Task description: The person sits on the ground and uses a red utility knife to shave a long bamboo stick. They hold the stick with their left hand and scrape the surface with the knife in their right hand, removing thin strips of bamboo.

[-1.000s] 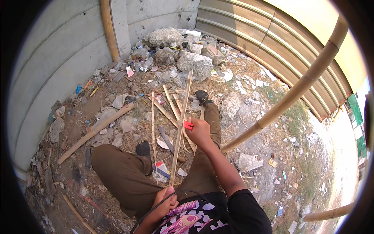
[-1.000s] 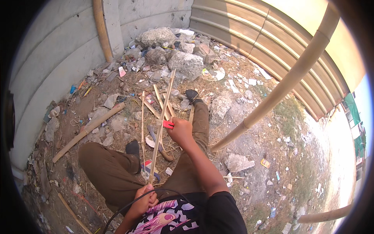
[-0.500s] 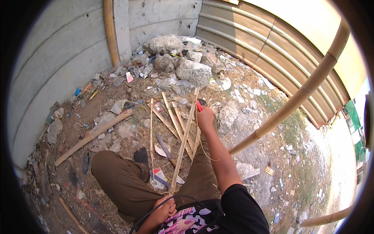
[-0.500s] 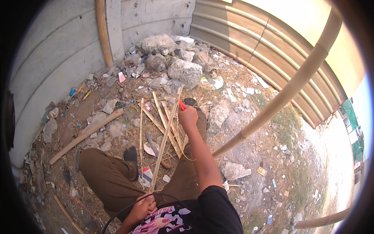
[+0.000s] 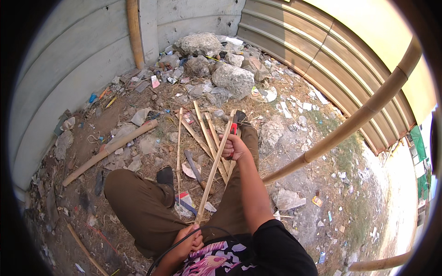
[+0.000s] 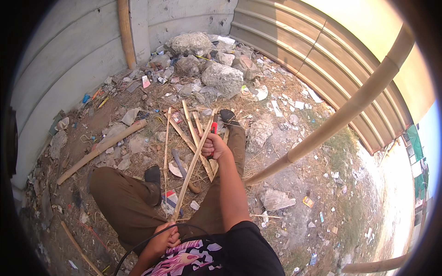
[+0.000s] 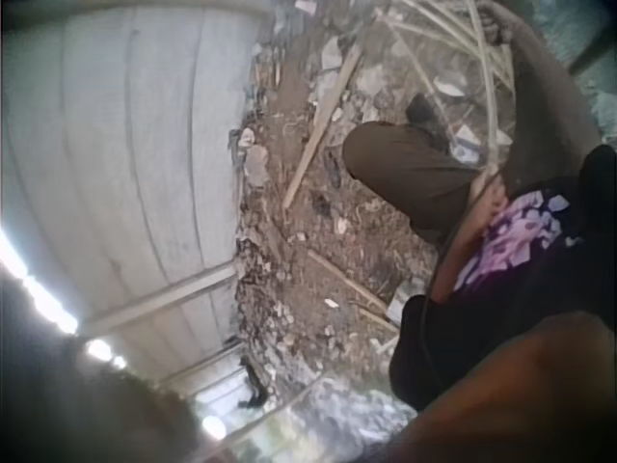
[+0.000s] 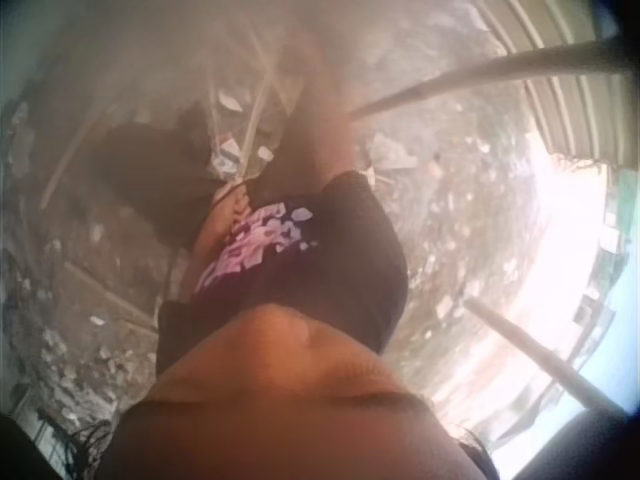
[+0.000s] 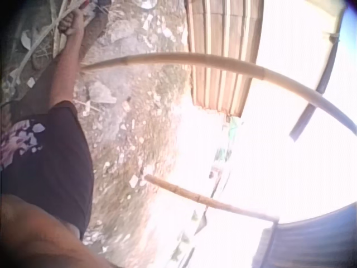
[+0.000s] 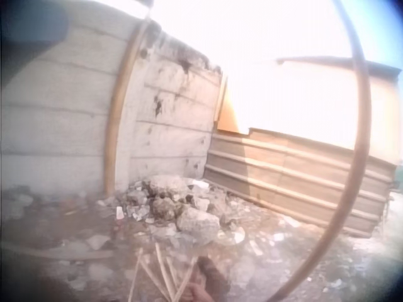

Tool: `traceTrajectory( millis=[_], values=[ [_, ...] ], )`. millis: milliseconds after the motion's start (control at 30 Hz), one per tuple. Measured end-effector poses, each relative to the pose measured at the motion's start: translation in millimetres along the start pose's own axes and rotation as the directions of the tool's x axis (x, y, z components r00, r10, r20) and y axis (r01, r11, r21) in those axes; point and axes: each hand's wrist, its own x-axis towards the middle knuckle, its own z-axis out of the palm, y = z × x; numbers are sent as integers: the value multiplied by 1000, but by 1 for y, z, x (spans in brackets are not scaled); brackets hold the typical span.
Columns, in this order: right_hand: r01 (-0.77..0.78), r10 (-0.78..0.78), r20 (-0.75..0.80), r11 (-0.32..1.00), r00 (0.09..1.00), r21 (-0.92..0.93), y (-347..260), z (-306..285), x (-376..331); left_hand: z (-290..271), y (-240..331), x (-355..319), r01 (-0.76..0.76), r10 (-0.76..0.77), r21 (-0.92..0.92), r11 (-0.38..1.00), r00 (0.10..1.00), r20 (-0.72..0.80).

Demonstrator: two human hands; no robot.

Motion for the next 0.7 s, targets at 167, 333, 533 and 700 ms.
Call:
traceTrajectory(
  millis=[167, 333, 533, 700],
  values=[
    [126, -134, -13, 953, 991, -274, 38, 41, -55, 3, 5, -2, -46, 48, -66, 997, 999, 17],
    [32, -190, -383, 923, 904, -383, 82, 41, -99, -2, -6, 5, -28, 28, 0, 1000, 996, 87],
    [284, -559, -541, 812, 629, -509, 86, 27, -108, -1, -7, 5, -35, 32, 25, 999, 992, 124],
    [422, -653, -452, 748, 608, -513, 35, 38, -96, -5, -11, 7, -30, 26, 26, 999, 986, 163]
  ],
)
